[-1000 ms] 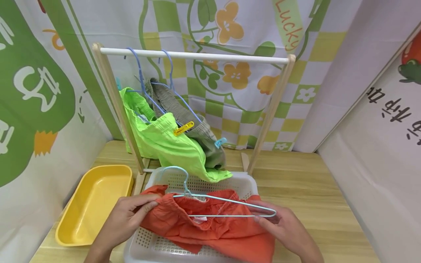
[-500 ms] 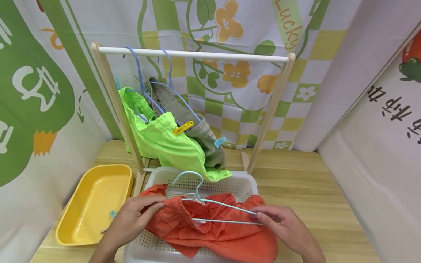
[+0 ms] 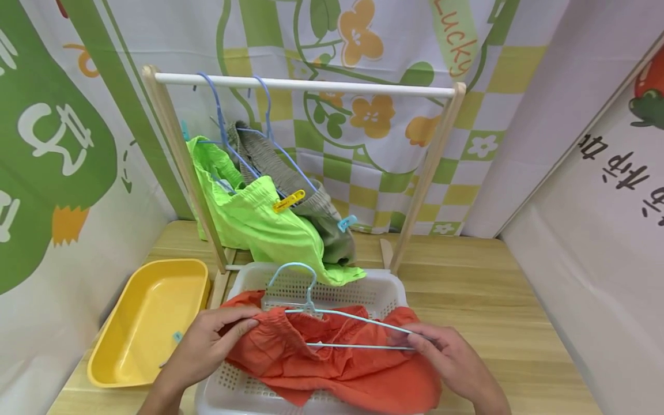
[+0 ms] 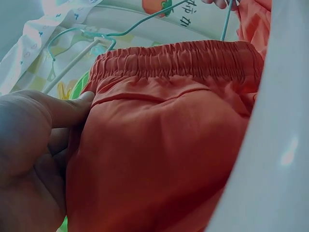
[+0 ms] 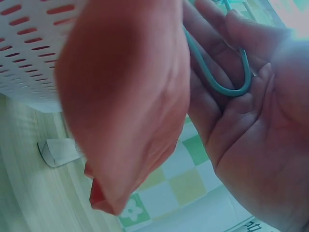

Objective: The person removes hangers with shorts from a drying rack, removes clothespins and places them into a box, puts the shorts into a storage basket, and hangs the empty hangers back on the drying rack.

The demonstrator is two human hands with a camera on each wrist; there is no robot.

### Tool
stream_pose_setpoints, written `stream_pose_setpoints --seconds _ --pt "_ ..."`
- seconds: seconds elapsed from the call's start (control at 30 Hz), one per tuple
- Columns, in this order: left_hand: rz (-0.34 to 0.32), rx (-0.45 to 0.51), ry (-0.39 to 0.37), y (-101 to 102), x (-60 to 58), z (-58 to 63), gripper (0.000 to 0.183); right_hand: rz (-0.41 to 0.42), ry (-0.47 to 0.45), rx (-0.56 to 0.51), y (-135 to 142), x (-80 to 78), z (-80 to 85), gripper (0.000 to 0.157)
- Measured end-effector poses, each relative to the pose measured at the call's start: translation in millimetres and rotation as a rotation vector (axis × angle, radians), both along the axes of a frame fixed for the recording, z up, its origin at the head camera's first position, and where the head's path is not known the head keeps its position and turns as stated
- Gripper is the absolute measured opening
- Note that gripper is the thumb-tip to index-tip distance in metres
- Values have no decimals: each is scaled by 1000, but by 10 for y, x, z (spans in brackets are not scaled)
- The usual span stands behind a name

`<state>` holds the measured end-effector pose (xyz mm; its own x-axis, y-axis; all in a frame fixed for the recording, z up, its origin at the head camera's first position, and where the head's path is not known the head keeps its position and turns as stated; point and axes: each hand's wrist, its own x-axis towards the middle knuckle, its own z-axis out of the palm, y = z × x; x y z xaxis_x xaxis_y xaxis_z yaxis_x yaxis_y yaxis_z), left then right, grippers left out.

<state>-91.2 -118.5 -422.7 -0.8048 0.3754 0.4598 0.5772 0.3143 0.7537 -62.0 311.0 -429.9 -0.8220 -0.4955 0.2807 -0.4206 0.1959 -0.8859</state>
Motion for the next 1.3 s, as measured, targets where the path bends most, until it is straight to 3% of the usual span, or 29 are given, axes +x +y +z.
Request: stream_pose_setpoints --seconds 0.27,0.53,0.77,1.3 --pt "-36 25 20 -37 15 -15 26 97 78 -148 93 -42 -58 42" --pt "-28 16 -14 -81 14 -80 25 13 81 -148 237 25 -8 42" --pt "-2 -4 -83 -118 22 -158 24 57 129 -226 377 28 -43 44" --pt "23 -3 -86 -173 17 -220 22 38 151 -262 531 27 15 42"
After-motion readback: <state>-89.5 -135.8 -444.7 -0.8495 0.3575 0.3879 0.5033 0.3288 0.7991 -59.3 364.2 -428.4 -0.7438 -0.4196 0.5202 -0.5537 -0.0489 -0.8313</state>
